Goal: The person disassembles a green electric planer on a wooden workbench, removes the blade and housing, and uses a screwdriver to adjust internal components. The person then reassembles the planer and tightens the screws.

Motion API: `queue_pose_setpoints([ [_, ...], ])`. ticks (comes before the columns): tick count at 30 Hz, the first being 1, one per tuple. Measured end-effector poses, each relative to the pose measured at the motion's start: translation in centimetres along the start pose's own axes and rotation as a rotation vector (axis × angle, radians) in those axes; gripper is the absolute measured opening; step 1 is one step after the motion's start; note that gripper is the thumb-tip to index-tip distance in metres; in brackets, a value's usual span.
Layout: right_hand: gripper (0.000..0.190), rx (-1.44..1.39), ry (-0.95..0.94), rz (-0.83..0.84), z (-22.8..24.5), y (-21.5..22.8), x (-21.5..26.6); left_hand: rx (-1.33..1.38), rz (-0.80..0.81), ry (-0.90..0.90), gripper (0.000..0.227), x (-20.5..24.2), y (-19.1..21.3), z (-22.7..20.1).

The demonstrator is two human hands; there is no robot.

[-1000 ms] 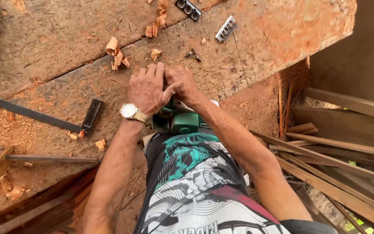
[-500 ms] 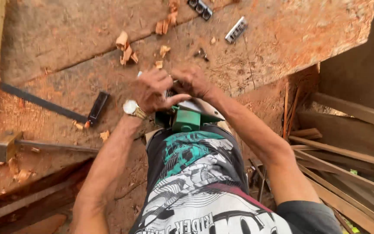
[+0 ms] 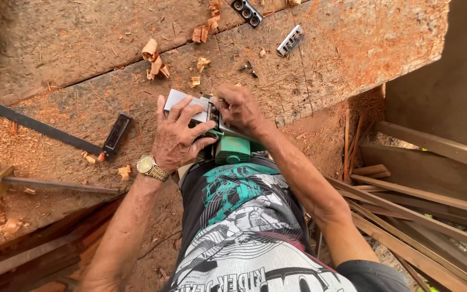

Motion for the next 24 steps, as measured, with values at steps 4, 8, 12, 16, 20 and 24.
queue_pose_setpoints([
  [4, 0.044, -0.093, -0.225, 0.078, -3.2, -1.2, 0.6, 0.051, -0.03, 0.004, 0.038, 0.8, -0.1, 0.1],
  [8, 0.037, -0.095, -0.071, 0.157, -3.1, -0.8, -1.1, 0.056, -0.079, -0.033, 0.039, 0.3, -0.1, 0.6],
  [12, 0.046, -0.067, -0.361, 0.023, -3.0, -1.2, -0.2, 0.045, -0.08, -0.051, 0.04, 0.9, -0.2, 0.4],
  [16, 0.027, 0.052, -0.195, -0.076, -3.6, -2.5, -0.3, 0.066, -0.133, -0.067, 0.039, 1.1, 0.0, 1.0],
  [20, 0.024, 0.193, -0.144, -0.196, -3.5, -2.5, 0.8, 0.089, -0.116, -0.074, 0.038, 1.6, -0.1, 0.5],
  [24, 0.021, 0.039, -0.244, -0.08, -0.6, -0.8, -0.3, 0.065, -0.139, -0.087, 0.037, 1.7, -0.2, 0.9],
])
Point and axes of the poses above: each hand's wrist, its own x-axis away from the middle knuckle, its own y-axis out of the back of the hand, z = x × y, the point moved 6 cm from there along -x, towards the middle knuckle
